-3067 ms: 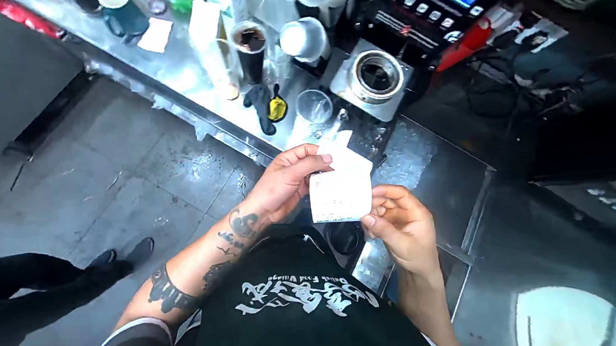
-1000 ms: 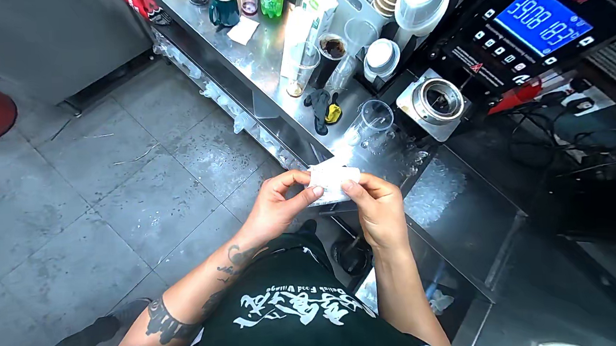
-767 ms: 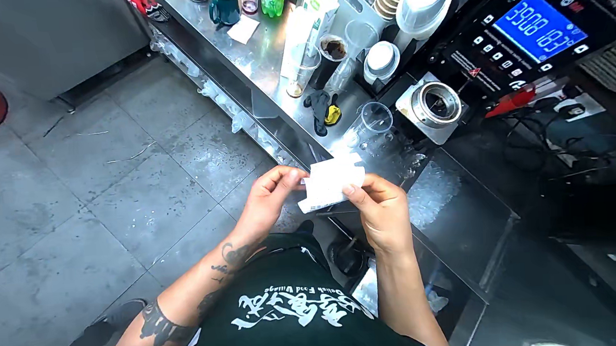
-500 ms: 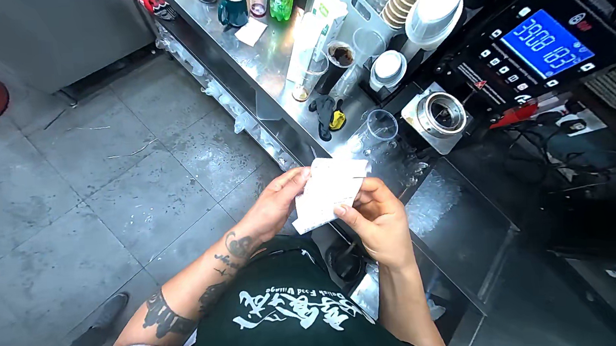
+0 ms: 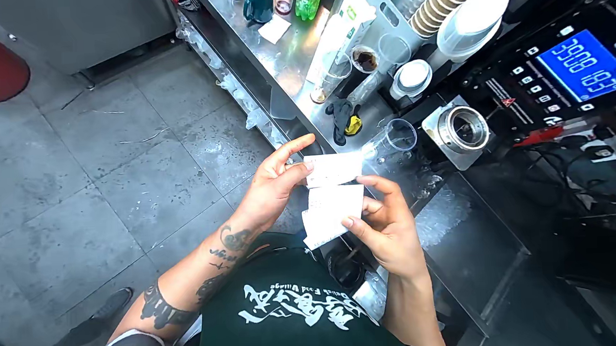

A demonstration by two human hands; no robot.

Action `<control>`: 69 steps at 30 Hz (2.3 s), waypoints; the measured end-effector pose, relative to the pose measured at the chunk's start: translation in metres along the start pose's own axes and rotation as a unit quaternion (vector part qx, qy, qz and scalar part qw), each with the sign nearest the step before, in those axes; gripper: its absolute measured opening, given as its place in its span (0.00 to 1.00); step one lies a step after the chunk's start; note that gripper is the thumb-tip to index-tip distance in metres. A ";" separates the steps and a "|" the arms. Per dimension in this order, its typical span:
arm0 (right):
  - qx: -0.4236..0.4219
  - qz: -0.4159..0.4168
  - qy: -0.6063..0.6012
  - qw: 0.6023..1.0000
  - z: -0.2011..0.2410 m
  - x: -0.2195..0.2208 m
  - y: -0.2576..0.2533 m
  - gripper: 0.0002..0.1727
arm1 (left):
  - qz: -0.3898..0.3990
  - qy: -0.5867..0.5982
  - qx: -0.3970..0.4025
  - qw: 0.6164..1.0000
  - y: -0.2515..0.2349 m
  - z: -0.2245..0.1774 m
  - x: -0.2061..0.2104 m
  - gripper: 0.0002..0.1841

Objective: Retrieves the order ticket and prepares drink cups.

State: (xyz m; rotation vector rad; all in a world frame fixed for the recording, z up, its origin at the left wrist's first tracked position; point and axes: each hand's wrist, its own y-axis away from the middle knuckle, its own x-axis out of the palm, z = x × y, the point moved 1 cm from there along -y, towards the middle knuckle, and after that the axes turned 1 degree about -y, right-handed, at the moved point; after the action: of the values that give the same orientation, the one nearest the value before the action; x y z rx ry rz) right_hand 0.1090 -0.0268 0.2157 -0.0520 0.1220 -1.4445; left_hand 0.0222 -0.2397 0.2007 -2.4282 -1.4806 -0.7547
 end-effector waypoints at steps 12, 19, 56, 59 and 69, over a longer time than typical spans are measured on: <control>0.000 -0.079 0.098 0.992 -0.006 -0.016 -0.006 0.09 | 0.013 -0.069 0.061 0.996 0.003 -0.020 -0.004 0.30; -0.034 -0.158 0.125 0.979 -0.003 0.001 -0.023 0.14 | 0.044 -0.092 0.052 0.993 0.000 -0.015 -0.002 0.30; -0.075 0.003 0.054 0.996 0.001 0.002 -0.013 0.34 | -0.032 -0.080 0.120 0.989 0.016 -0.030 -0.013 0.31; -0.068 0.008 0.044 0.997 0.001 0.003 -0.015 0.39 | -0.042 -0.095 0.168 0.980 0.013 -0.027 -0.017 0.22; -0.073 0.003 0.104 0.992 0.006 0.003 -0.020 0.26 | -0.159 -0.163 0.211 0.951 0.004 -0.021 -0.046 0.14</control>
State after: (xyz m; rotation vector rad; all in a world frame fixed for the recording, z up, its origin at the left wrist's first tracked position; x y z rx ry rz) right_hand 0.0906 -0.0323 0.2241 -0.0206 0.3999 -1.4298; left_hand 0.0016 -0.2857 0.1950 -2.0784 -1.9493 -0.0537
